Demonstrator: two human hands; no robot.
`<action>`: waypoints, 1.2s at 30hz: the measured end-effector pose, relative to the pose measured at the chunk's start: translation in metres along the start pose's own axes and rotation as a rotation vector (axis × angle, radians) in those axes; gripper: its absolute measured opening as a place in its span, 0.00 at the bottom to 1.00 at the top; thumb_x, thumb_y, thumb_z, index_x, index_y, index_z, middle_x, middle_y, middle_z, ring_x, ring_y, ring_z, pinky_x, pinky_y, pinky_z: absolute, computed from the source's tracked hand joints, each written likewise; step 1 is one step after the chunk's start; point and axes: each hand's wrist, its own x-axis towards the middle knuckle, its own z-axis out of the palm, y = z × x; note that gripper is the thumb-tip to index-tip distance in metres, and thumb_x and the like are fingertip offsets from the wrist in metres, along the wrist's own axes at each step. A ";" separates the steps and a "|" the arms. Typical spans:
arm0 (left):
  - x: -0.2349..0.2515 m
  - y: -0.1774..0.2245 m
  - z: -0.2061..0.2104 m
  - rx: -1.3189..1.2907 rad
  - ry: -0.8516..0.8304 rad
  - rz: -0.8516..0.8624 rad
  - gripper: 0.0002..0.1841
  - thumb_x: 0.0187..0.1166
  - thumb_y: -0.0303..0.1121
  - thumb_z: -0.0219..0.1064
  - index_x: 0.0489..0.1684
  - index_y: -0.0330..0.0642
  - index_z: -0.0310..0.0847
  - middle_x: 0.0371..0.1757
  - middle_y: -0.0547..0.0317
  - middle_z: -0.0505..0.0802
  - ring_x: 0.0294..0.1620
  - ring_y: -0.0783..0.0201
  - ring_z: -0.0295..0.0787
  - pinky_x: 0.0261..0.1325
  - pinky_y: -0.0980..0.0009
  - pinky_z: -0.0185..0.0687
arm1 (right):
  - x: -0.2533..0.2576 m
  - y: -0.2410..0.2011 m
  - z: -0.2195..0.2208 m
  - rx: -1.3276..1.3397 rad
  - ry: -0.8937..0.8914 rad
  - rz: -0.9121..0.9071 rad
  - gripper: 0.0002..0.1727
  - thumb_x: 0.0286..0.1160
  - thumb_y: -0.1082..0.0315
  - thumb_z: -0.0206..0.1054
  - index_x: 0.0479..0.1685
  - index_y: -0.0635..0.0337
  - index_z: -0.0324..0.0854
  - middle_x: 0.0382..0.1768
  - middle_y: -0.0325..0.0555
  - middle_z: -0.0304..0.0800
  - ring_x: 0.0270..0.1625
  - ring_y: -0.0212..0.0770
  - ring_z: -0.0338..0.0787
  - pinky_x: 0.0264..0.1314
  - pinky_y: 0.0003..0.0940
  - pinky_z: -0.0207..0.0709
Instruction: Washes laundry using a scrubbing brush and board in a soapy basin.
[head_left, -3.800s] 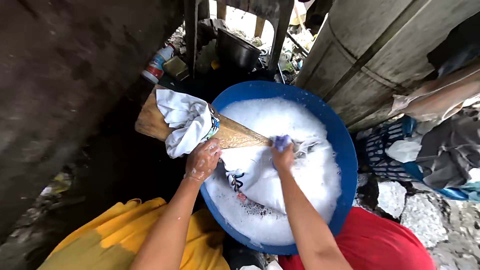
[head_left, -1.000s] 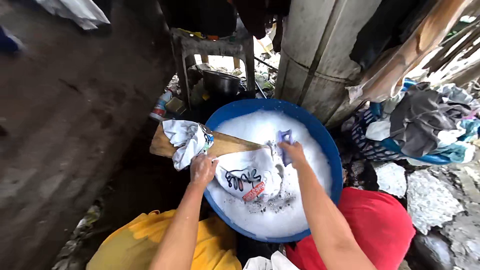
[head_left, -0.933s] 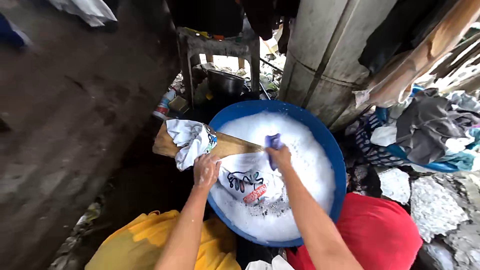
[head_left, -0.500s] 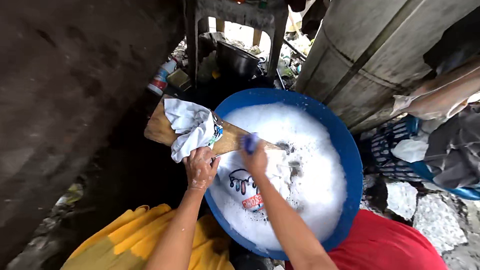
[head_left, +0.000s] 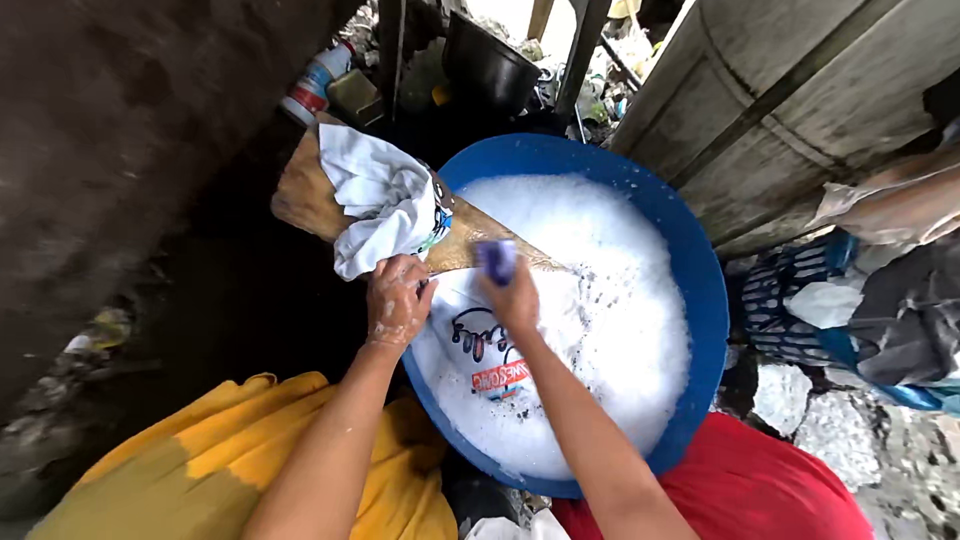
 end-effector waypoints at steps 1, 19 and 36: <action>0.002 0.000 0.001 -0.016 0.010 -0.004 0.09 0.75 0.26 0.71 0.38 0.24 0.88 0.55 0.30 0.91 0.65 0.29 0.83 0.71 0.37 0.72 | 0.012 0.029 -0.014 0.000 0.075 0.070 0.37 0.75 0.55 0.75 0.77 0.71 0.71 0.58 0.72 0.88 0.60 0.71 0.90 0.61 0.71 0.80; 0.008 0.003 -0.001 0.002 -0.015 -0.045 0.08 0.74 0.25 0.71 0.38 0.25 0.88 0.57 0.31 0.90 0.67 0.29 0.81 0.72 0.36 0.70 | 0.009 -0.012 0.010 0.026 0.108 0.073 0.38 0.74 0.56 0.75 0.79 0.70 0.69 0.59 0.71 0.88 0.61 0.69 0.90 0.61 0.68 0.81; 0.008 0.004 -0.002 -0.018 -0.047 -0.080 0.09 0.76 0.26 0.70 0.41 0.24 0.88 0.58 0.30 0.90 0.68 0.29 0.81 0.73 0.37 0.69 | 0.012 0.005 -0.008 0.011 0.019 0.026 0.36 0.74 0.55 0.76 0.75 0.70 0.72 0.57 0.71 0.88 0.60 0.69 0.90 0.60 0.69 0.81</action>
